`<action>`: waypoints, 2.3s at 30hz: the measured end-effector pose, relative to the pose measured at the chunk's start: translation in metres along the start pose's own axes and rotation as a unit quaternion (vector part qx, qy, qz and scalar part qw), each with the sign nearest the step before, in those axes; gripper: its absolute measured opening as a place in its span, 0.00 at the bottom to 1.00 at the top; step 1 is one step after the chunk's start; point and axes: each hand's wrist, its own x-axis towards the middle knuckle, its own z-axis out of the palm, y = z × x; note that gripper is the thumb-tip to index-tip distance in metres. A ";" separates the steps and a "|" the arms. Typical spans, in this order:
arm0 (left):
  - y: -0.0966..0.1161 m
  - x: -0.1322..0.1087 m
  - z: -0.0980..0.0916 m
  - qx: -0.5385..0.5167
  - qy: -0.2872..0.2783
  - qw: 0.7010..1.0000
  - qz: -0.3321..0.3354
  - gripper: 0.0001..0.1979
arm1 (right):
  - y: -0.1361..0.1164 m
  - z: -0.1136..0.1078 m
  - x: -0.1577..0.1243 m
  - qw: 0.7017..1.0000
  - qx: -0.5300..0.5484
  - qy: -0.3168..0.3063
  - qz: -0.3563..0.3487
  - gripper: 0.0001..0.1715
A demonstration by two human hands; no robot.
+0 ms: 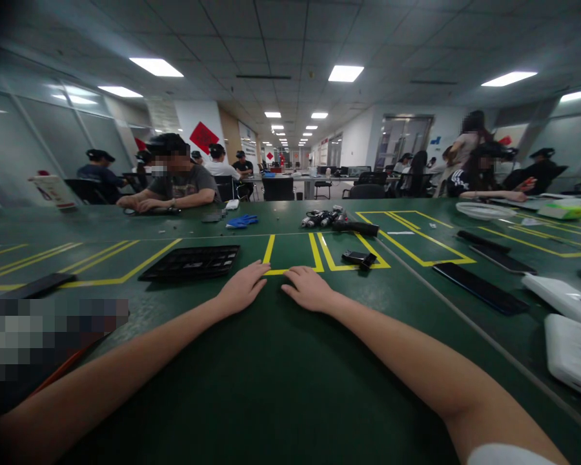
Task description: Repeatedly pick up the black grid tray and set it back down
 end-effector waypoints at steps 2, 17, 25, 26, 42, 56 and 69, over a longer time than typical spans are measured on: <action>0.016 -0.007 -0.008 0.002 0.005 0.998 0.062 0.16 | 0.020 -0.011 0.001 0.997 -0.047 0.052 0.038 0.27; 0.030 0.000 -0.018 0.114 -0.043 0.986 -0.110 0.16 | 0.101 -0.020 -0.026 0.926 -0.200 0.001 0.320 0.27; 0.001 0.008 -0.017 -0.066 -0.064 0.967 -0.239 0.05 | 0.102 -0.021 -0.026 0.928 -0.192 -0.002 0.320 0.25; -0.002 0.009 -0.017 -0.094 -0.051 0.962 -0.252 0.04 | 0.103 -0.020 -0.026 0.928 -0.192 -0.002 0.320 0.26; -0.116 -0.012 -0.095 0.010 0.026 0.856 -0.517 0.16 | 0.106 -0.021 -0.025 0.927 -0.186 -0.001 0.325 0.27; -0.125 -0.015 -0.091 0.116 -0.133 0.848 -0.500 0.34 | 0.112 -0.030 -0.028 0.906 -0.130 0.040 0.402 0.30; -0.020 0.006 -0.028 -0.006 0.014 0.949 -0.316 0.24 | 0.025 0.018 0.008 0.955 0.251 0.080 0.133 0.27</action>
